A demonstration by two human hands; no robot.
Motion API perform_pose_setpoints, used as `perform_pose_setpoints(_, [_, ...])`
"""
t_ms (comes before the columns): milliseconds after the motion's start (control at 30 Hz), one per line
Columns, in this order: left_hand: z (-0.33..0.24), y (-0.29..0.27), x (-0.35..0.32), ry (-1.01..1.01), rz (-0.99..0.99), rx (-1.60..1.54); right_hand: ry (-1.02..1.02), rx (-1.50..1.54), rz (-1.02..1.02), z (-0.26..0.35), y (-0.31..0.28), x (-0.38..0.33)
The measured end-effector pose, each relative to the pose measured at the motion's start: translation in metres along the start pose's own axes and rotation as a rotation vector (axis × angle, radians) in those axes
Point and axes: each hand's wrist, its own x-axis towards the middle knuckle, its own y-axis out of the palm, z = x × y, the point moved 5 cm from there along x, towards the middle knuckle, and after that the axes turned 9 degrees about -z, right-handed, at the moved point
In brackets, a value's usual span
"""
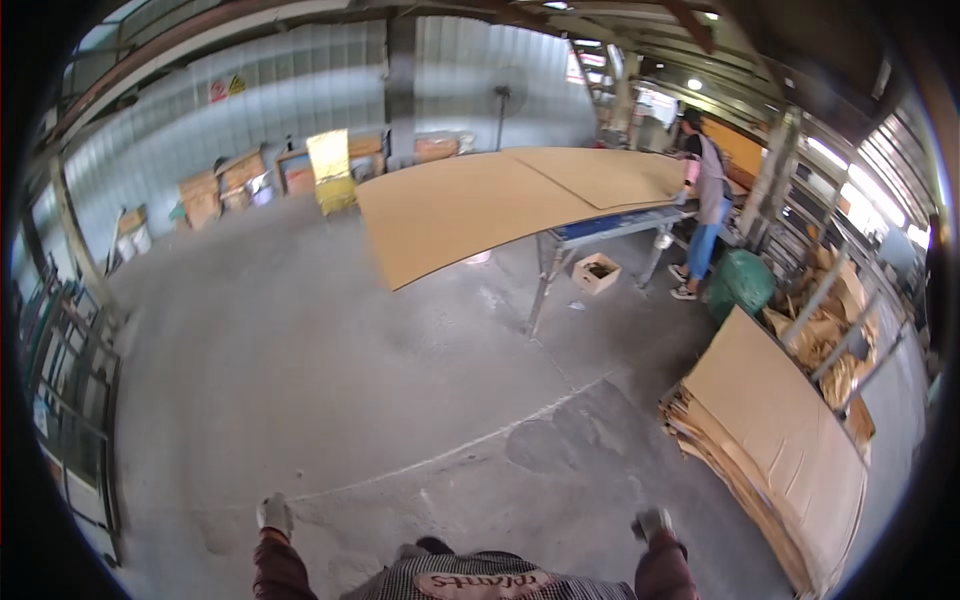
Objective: Picking up large cardboard sheets from a work table and stacking them on a pile.
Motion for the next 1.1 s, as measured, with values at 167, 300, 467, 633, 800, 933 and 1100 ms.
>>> perform_pose_setpoints(167, [0.016,0.004,0.033,-0.178,-0.223,-0.282,0.054,1.378,-0.246,0.06,-0.105,0.292])
perform_pose_setpoints(300, [0.03,0.041,0.11,-0.455,-0.52,-0.336,0.198,2.03,0.26,0.207,-0.242,0.366])
perform_pose_setpoints(467, [-0.154,0.318,0.16,-0.197,-0.128,-0.279,0.333,2.433,0.54,0.195,-0.286,0.485])
perform_pose_setpoints(633, [-0.302,0.595,0.134,-0.102,0.22,-0.275,0.236,2.624,0.33,0.21,-0.373,0.647])
perform_pose_setpoints(800, [-0.284,0.774,0.195,-0.367,0.384,-0.575,0.231,2.579,0.116,0.21,-0.391,0.852])
perform_pose_setpoints(933, [-0.283,0.828,0.229,-0.574,0.32,-0.872,0.321,2.551,0.171,0.197,-0.378,0.958])
perform_pose_setpoints(1100, [-0.326,0.83,0.228,-0.419,0.235,-1.044,0.324,2.485,0.032,0.138,-0.389,1.044])
